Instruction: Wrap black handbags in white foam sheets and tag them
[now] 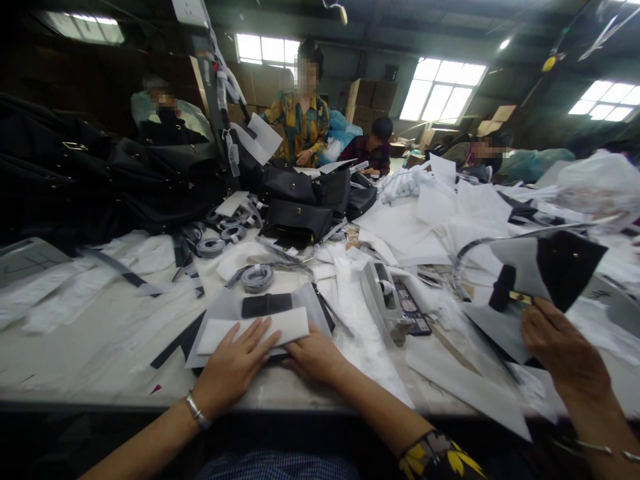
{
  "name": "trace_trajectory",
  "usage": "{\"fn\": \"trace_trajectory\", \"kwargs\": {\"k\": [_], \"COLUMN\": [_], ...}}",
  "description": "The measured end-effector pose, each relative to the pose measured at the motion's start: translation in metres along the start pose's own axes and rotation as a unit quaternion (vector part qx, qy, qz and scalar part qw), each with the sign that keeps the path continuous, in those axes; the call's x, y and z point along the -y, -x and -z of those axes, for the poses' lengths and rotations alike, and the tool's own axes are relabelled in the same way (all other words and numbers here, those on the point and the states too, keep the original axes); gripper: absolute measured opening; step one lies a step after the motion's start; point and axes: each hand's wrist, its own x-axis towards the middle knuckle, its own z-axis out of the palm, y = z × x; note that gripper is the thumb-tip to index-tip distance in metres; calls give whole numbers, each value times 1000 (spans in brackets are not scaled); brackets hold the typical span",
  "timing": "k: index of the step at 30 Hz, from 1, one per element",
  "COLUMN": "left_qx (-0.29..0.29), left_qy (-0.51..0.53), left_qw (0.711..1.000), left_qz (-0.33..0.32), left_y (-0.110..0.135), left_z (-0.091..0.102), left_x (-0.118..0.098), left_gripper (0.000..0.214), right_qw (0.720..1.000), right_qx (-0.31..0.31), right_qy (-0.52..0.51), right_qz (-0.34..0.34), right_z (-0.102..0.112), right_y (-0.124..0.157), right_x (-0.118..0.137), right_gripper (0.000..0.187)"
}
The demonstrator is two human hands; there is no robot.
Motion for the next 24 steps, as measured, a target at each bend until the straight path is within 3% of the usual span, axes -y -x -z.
{"fn": "trace_trajectory", "kwargs": {"k": [3,6,9,12,15,18,20,24], "left_qx": [-20,-34,-43,-41,-43,-59,-67,-72], "left_qy": [3,-1,-9,-16,-20,-13,-9,0], "left_qw": [1000,999,999,999,999,998,998,997], "left_qz": [1,5,-1,-8,-10,-11,-14,-14], "left_y": [4,6,6,7,7,8,8,9], "left_z": [-8,-14,-16,-17,-19,-23,-25,-28], "left_x": [0,1,2,4,5,5,6,8], "left_gripper": [51,52,55,57,56,55,55,54], "right_qw": [996,988,992,996,986,928,878,763], "right_qx": [-80,-148,-118,-71,-125,-252,-286,-315], "right_qy": [-12,11,53,20,-36,-78,-161,-421], "right_qz": [33,53,7,-40,-107,-262,-349,-376], "right_z": [18,23,9,-2,3,9,7,-3], "right_y": [7,12,9,7,16,30,37,37], "right_x": [11,15,9,2,6,20,28,33], "right_gripper": [17,26,41,48,41,41,53,66]}}
